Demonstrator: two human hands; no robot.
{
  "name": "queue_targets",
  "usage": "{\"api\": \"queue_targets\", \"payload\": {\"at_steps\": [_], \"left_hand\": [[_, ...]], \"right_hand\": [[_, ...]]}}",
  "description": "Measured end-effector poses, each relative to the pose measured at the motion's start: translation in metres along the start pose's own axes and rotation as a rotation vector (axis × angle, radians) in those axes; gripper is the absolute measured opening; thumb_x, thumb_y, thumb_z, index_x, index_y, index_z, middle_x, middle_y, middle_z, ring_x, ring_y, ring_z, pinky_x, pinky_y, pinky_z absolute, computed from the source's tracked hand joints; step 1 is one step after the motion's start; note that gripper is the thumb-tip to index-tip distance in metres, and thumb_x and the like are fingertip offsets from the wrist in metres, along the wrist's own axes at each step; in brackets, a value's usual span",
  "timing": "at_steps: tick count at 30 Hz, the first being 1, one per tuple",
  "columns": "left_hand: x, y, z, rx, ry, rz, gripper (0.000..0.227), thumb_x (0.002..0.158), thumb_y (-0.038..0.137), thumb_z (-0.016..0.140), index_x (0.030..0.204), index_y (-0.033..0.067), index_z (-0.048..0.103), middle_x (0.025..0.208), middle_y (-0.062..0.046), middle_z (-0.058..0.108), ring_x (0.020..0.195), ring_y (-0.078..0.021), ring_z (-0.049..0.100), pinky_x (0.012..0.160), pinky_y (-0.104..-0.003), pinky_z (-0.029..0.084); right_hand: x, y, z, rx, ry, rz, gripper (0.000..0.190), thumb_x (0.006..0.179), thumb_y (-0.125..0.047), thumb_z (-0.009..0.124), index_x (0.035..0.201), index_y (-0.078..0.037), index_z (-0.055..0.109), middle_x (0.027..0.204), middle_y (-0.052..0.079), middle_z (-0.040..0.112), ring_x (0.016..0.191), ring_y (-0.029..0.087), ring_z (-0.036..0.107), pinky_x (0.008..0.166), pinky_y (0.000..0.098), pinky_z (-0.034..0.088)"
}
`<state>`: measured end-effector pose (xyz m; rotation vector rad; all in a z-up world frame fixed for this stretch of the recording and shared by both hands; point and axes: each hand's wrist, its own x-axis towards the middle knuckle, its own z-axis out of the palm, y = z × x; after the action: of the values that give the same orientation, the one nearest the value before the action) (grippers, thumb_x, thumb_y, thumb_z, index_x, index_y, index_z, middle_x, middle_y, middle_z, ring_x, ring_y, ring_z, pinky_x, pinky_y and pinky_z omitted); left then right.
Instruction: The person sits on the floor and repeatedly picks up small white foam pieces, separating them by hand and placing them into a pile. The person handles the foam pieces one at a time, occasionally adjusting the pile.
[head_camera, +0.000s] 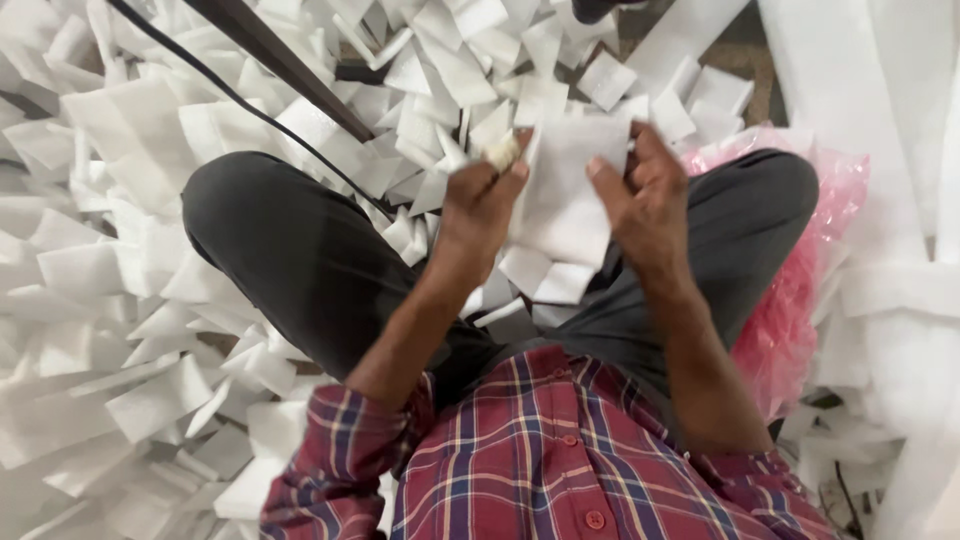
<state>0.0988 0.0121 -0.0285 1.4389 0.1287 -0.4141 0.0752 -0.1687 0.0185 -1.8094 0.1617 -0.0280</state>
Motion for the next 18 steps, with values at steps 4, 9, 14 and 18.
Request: {"api": "queue_targets", "payload": {"at_steps": [4,9,14,18], "left_hand": [[-0.034,-0.035,0.0,-0.129,-0.049,-0.137,0.043,0.104,0.012,0.056,0.144,-0.0044,0.059,0.083,0.001,0.056,0.07,-0.0057,0.049,0.062,-0.021,0.041],[-0.045,-0.071,0.002,-0.271,-0.104,-0.234,0.042,0.103,0.01,0.054,0.141,-0.0066,0.059,0.119,-0.011,0.069,0.102,-0.0146,0.064,0.09,-0.026,0.052],[-0.045,-0.099,0.003,-0.232,-0.146,-0.315,0.043,0.104,0.011,0.054,0.142,-0.0073,0.058,0.118,-0.008,0.069,0.1,-0.0126,0.064,0.089,-0.025,0.052],[-0.046,-0.109,0.005,-0.244,-0.19,-0.34,0.044,0.106,0.013,0.055,0.144,-0.008,0.056,0.118,-0.01,0.069,0.1,-0.0125,0.063,0.089,-0.026,0.051]], "right_hand": [[-0.038,0.027,0.009,0.106,-0.017,0.147,0.028,0.098,-0.003,0.061,0.126,0.002,0.06,0.1,0.006,0.075,0.082,0.008,0.07,0.069,0.0225,0.055],[-0.067,0.06,0.01,0.168,0.005,0.266,0.025,0.1,-0.006,0.061,0.124,0.001,0.062,0.099,0.005,0.074,0.081,0.005,0.066,0.069,0.0212,0.054],[-0.084,0.087,0.007,0.156,0.033,0.356,0.027,0.098,-0.007,0.061,0.123,0.001,0.062,0.094,0.006,0.073,0.076,0.006,0.064,0.065,0.0225,0.051],[-0.09,0.098,0.005,0.216,0.049,0.357,0.028,0.098,-0.007,0.06,0.125,0.002,0.062,0.099,0.005,0.074,0.082,0.005,0.065,0.069,0.0219,0.052]]}}
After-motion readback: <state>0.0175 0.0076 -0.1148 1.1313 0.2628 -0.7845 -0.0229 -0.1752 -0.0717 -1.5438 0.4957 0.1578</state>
